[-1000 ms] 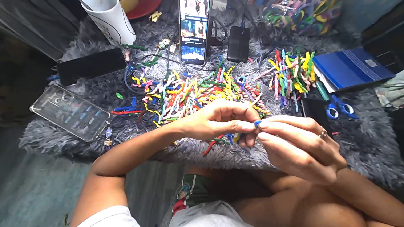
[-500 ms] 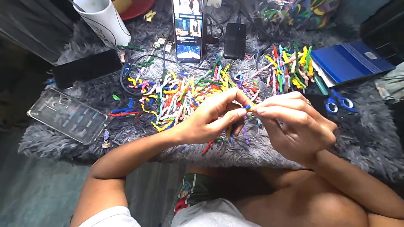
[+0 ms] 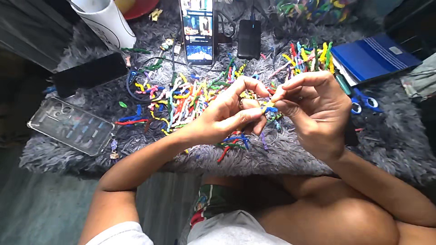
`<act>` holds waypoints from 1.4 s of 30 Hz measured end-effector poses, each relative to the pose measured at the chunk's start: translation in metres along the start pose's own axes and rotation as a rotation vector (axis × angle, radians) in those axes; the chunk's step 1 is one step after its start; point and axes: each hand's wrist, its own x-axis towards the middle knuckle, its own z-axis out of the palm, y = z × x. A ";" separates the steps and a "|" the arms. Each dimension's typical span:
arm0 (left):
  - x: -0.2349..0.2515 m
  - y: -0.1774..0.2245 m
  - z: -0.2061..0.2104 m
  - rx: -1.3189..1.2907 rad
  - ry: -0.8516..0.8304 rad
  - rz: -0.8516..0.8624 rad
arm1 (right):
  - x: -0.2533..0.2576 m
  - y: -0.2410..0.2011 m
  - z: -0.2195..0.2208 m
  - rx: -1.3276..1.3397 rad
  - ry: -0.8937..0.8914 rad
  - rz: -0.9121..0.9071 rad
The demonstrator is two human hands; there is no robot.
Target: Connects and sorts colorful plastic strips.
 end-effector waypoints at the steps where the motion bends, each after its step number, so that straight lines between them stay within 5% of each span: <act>1: 0.000 0.001 0.000 -0.008 -0.013 -0.014 | 0.000 0.000 0.000 0.009 -0.004 -0.012; 5: -0.001 0.004 0.001 0.094 -0.045 -0.009 | 0.003 -0.002 -0.004 0.003 -0.047 0.017; 10: -0.006 0.005 0.004 0.573 -0.035 0.178 | 0.002 -0.008 -0.012 -0.002 -0.172 0.107; 15: -0.010 0.008 0.007 0.932 0.022 0.326 | 0.000 -0.014 -0.014 -0.133 -0.218 -0.041; 19: -0.010 0.006 0.007 1.066 0.049 0.297 | -0.007 -0.017 -0.010 -0.530 -0.149 -0.382; 22: -0.011 0.007 0.008 0.955 -0.003 0.288 | -0.013 -0.018 -0.008 -0.666 -0.167 -0.584; 26: -0.010 0.011 0.006 0.419 -0.096 0.072 | -0.013 -0.018 -0.008 -0.632 -0.172 -0.641; 37: -0.013 -0.003 0.014 -0.020 0.032 0.074 | -0.011 -0.017 -0.012 -0.514 -0.120 -0.558; 42: -0.012 -0.005 0.007 -0.074 -0.053 0.104 | -0.006 -0.011 -0.011 -0.107 -0.137 -0.269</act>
